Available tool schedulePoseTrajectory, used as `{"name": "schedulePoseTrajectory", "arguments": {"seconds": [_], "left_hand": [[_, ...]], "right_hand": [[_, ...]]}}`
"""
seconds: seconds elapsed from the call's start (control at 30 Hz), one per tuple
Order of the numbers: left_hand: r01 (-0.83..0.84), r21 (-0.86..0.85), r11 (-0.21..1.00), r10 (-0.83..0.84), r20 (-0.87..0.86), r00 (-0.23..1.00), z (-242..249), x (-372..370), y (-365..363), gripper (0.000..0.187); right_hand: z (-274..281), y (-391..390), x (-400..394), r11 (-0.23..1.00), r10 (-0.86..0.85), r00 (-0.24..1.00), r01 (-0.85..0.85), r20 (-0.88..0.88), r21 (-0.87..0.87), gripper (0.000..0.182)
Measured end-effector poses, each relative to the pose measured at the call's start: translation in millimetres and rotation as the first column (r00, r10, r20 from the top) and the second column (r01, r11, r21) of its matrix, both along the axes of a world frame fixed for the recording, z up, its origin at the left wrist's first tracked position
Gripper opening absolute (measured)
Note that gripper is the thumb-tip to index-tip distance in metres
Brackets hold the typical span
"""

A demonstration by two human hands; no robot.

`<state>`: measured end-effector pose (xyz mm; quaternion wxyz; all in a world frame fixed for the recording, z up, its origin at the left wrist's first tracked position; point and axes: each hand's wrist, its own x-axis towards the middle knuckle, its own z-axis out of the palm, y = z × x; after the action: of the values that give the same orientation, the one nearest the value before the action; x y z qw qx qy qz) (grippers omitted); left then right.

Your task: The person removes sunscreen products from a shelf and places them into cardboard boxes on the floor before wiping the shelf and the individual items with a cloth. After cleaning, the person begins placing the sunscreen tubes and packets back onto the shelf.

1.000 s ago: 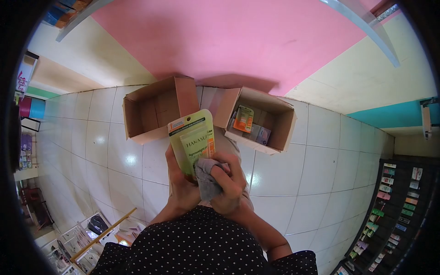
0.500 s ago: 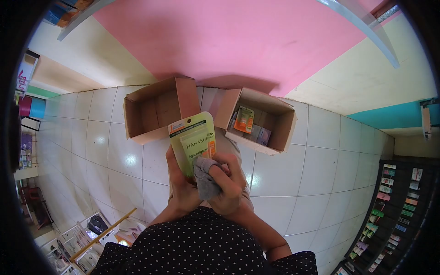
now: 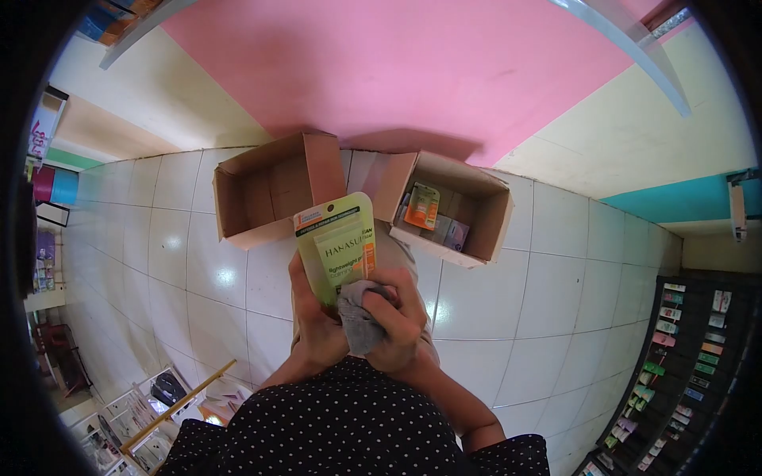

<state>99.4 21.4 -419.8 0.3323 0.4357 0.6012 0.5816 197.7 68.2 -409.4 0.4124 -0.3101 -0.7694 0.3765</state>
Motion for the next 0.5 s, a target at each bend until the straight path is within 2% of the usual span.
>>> {"name": "schedulePoseTrajectory", "arguments": {"seconds": [0.07, 0.1, 0.17, 0.23, 0.3, 0.33, 0.37, 0.4, 0.47, 0.5], "left_hand": [[-0.001, -0.005, 1.0, 0.001, -0.026, 1.0, 1, 0, 0, 0.09], [-0.014, -0.026, 1.0, 0.014, 0.017, 1.0, 0, 1, -1, 0.089], [-0.026, -0.046, 0.999, 0.029, 0.057, 0.998, 0, 2, -1, 0.089], [-0.04, 0.08, 0.996, 0.03, 0.125, 0.992, 1, 4, 1, 0.085], [-0.017, 0.033, 0.999, 0.012, 0.153, 0.988, 5, 1, 2, 0.083], [0.005, -0.012, 1.0, -0.003, 0.179, 0.984, 8, -1, 2, 0.081], [0.004, -0.011, 1.0, -0.002, 0.178, 0.984, 12, -1, 2, 0.081], [0.009, -0.025, 1.0, -0.003, 0.248, 0.969, 16, 0, 3, 0.079], [0.016, -0.041, 0.999, -0.002, 0.321, 0.947, 19, 1, 3, 0.077], [0.027, -0.035, 0.999, -0.014, 0.328, 0.944, 19, 2, 3, 0.077]], "right_hand": [[1, 0, -3, 0.998, -0.063, 0.997, 0.064, -0.035, 0.016, 0.029], [2, 1, -4, 0.998, -0.063, 0.997, 0.064, -0.035, 0.017, 0.029], [5, 3, -4, 0.999, -0.027, 0.999, 0.027, -0.022, 0.023, 0.029], [1, 7, 1, 0.999, 0.032, 0.998, -0.034, -0.057, -0.035, 0.028], [-3, 14, 12, 0.991, 0.085, 0.992, -0.094, -0.092, -0.095, 0.027], [-4, 20, 17, 0.91, 0.085, 0.968, -0.172, -0.236, -0.377, 0.027], [-6, 25, 21, 0.744, 0.041, 0.929, -0.275, -0.369, -0.609, 0.027], [-7, 26, 22, 0.745, 0.042, 0.929, -0.275, -0.369, -0.608, 0.027], [-9, 28, 25, 0.404, -0.248, 0.734, -0.515, -0.632, -0.756, 0.029], [-7, 28, 23, 0.464, -0.219, 0.761, -0.469, -0.61, -0.751, 0.033]]}}
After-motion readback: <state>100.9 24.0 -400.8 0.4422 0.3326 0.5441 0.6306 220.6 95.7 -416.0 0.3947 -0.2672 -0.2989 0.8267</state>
